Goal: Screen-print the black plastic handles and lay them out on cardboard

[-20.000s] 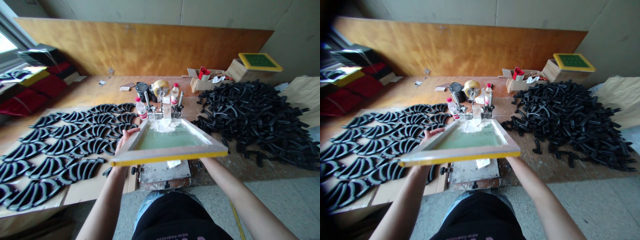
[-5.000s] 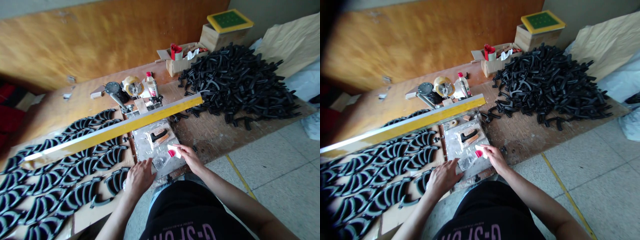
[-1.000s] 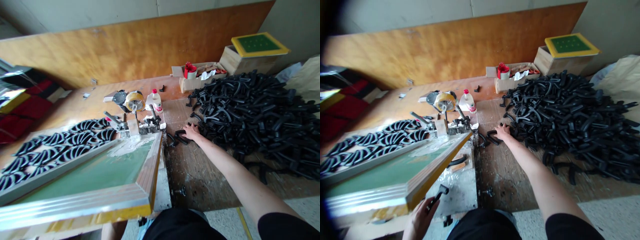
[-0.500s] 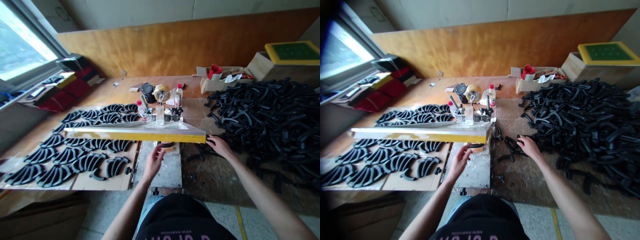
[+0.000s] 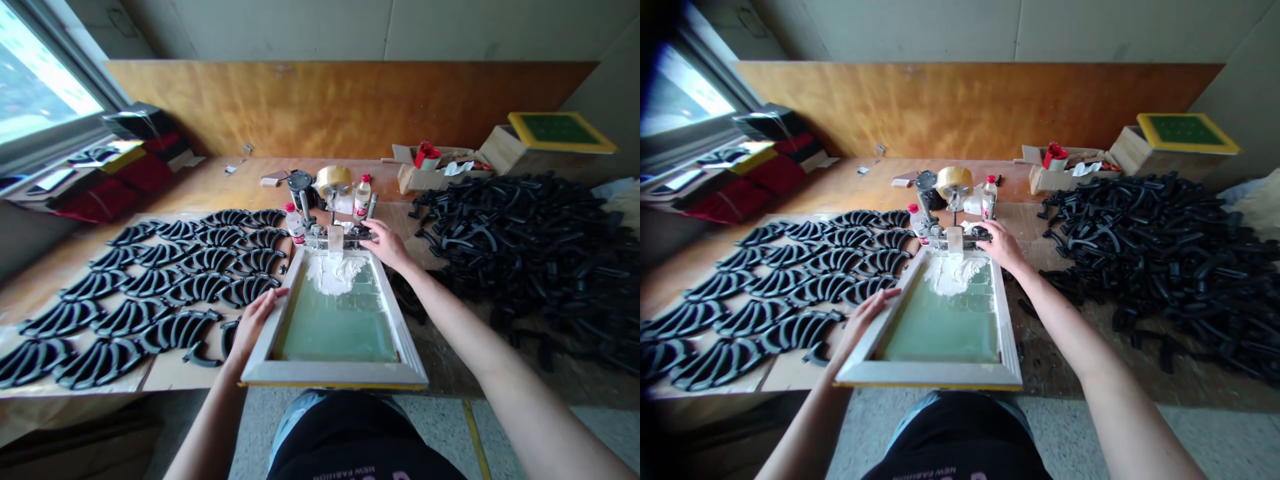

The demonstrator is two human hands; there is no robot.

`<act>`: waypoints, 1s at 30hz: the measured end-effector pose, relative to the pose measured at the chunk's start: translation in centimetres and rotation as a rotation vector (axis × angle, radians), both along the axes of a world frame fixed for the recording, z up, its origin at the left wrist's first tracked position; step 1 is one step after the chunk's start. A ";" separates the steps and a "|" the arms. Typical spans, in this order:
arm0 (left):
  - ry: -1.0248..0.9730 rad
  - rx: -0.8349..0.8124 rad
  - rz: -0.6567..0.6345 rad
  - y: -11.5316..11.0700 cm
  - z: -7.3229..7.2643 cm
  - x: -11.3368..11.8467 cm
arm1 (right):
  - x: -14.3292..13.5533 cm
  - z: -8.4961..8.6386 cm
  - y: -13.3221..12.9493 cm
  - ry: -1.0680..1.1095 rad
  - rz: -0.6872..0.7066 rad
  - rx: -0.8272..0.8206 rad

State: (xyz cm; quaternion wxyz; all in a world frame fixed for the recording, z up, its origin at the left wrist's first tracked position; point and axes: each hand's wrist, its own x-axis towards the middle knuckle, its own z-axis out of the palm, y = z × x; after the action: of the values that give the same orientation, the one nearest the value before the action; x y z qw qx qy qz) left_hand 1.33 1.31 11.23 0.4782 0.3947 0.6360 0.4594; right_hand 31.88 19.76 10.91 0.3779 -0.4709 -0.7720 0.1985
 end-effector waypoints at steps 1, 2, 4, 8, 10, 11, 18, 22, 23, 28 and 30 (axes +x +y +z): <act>0.025 -0.055 -0.038 -0.8 -1.5 -0.3 | -1.4 0.0 0.1 -0.058 0.029 0.049; 0.035 -0.086 -0.064 -1.4 -3.0 -0.5 | -2.7 -0.2 0.1 -0.129 0.060 0.090; 0.043 -0.113 -0.102 -2.0 -5.7 -0.7 | -5.1 -1.0 -0.1 -0.293 0.103 0.143; 0.066 -0.107 -0.144 -1.6 -9.4 -0.7 | -7.9 -2.8 -0.6 -0.572 0.100 0.118; 0.057 -0.117 -0.164 -1.3 -10.2 -0.9 | -8.1 -3.4 -0.8 -0.657 0.108 0.048; 0.052 -0.127 -0.173 -1.3 -10.3 -1.0 | -7.9 -3.5 -0.8 -0.684 0.099 0.024; 0.030 -0.175 -0.165 -1.5 -9.2 -0.9 | -7.3 -4.5 -3.4 -0.743 -0.003 0.074; 0.003 -0.173 -0.162 -1.5 -9.2 -0.8 | -6.6 -4.8 -7.3 -0.706 0.381 0.215; -0.006 -0.168 -0.160 -1.5 -9.2 -0.8 | -6.1 -4.6 -8.0 -0.689 0.469 0.246; -0.037 -0.154 -0.135 -1.7 -8.8 -0.6 | -5.0 -3.2 -7.5 -0.625 0.598 0.248; -0.013 -0.144 -0.115 -1.8 -8.5 -0.4 | -5.4 -3.4 -7.0 -0.605 0.513 0.242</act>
State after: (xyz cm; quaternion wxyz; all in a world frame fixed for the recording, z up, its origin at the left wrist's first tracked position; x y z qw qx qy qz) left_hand 0.89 -0.45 2.74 0.5351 0.3923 0.6403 0.3871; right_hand 26.49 12.80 7.56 0.1250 -0.2526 -0.9583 0.0469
